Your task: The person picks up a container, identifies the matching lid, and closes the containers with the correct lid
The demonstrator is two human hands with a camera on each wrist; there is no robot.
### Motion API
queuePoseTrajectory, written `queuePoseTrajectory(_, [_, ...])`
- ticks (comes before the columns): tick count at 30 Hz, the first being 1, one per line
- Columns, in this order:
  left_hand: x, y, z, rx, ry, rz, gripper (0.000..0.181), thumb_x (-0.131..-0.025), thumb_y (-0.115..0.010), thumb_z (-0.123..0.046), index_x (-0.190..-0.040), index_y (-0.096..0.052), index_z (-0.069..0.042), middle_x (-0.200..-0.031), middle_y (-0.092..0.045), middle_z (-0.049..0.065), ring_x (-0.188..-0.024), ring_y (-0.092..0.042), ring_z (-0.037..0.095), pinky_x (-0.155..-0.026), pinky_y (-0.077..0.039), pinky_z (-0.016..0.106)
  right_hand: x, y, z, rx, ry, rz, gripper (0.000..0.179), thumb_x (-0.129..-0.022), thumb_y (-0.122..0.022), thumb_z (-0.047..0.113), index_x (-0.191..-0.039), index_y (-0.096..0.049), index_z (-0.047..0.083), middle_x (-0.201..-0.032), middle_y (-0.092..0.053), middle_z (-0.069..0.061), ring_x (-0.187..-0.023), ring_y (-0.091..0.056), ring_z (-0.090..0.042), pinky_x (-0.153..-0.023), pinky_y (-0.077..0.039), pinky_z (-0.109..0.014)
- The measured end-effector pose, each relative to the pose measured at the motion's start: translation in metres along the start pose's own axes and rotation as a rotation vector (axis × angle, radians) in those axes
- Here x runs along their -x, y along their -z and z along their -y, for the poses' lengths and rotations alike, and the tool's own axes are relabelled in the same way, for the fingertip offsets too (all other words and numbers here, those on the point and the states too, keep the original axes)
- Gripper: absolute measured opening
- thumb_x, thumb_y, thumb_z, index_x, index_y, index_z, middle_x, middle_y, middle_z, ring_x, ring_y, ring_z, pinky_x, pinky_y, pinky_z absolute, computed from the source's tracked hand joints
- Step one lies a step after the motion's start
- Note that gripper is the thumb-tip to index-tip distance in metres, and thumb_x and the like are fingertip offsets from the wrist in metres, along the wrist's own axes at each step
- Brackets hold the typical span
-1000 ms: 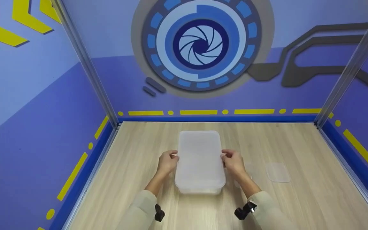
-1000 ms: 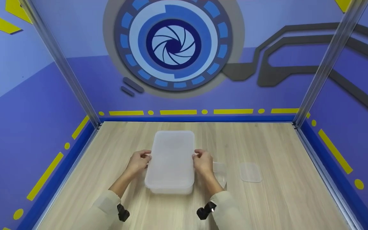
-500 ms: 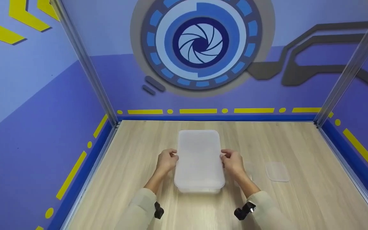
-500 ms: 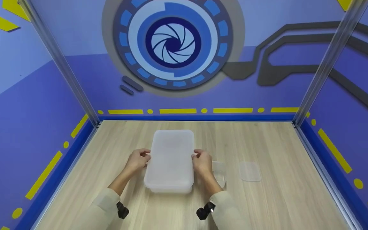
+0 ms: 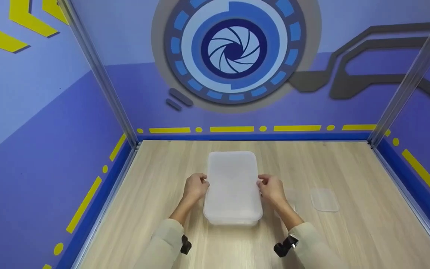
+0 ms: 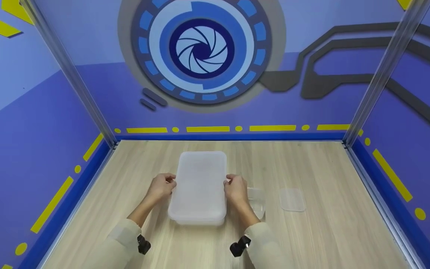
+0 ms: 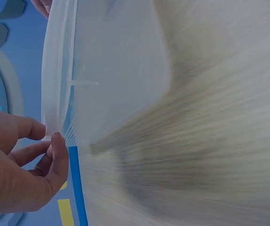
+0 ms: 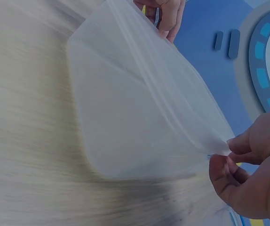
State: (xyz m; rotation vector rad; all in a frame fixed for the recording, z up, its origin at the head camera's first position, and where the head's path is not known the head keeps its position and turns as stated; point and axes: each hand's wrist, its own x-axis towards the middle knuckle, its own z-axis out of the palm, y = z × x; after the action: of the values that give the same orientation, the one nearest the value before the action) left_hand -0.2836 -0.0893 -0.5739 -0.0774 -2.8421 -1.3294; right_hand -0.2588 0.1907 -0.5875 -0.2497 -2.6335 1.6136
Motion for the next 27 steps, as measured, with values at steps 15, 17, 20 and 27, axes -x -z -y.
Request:
queuePoseTrajectory(15, [0.0015,-0.0029,0.0039,0.026,0.032,0.012,0.032,-0.1,-0.061,-0.001,-0.13,-0.068,0.008,-0.109,-0.073,0.018,-0.095,-0.07,0.027,-0.079,-0.06,0.041,0.0038,-0.002,-0.0033,0.058,0.028,0.035,0.034,-0.105,-0.059,0.002,-0.137,-0.063,-0.01,-0.099,-0.065,-0.013,-0.08,-0.061,-0.02,-0.063,-0.052,-0.028])
queuePoseTrajectory(17, [0.0012,-0.0037,0.0032,0.014,0.029,0.013,0.033,-0.1,-0.06,-0.001,-0.131,-0.067,0.008,-0.108,-0.073,0.018,-0.092,-0.069,0.025,-0.077,-0.06,0.041,0.0037,-0.002,-0.0033,0.073,0.042,0.031,0.034,-0.105,-0.06,0.002,-0.137,-0.063,-0.01,-0.097,-0.065,-0.012,-0.077,-0.06,-0.019,-0.062,-0.051,-0.027])
queuePoseTrajectory(20, [0.0013,-0.0042,0.0025,0.013,0.036,0.021,0.035,-0.1,-0.058,-0.002,-0.134,-0.066,0.007,-0.106,-0.072,0.017,-0.087,-0.068,0.023,-0.075,-0.059,0.038,0.0025,-0.0015,-0.0034,0.109,0.082,0.029,0.033,-0.105,-0.06,0.002,-0.134,-0.064,-0.012,-0.091,-0.066,-0.012,-0.072,-0.06,-0.018,-0.059,-0.05,-0.028])
queuePoseTrajectory(27, [0.0,-0.0054,0.0014,0.061,0.038,0.016,0.036,-0.102,-0.058,-0.002,-0.136,-0.064,0.008,-0.095,-0.068,0.01,-0.08,-0.062,0.018,-0.07,-0.054,0.034,0.0004,-0.0016,-0.0033,0.117,0.074,0.027,0.033,-0.105,-0.06,0.003,-0.134,-0.064,-0.012,-0.091,-0.067,-0.011,-0.072,-0.06,-0.019,-0.061,-0.05,-0.03])
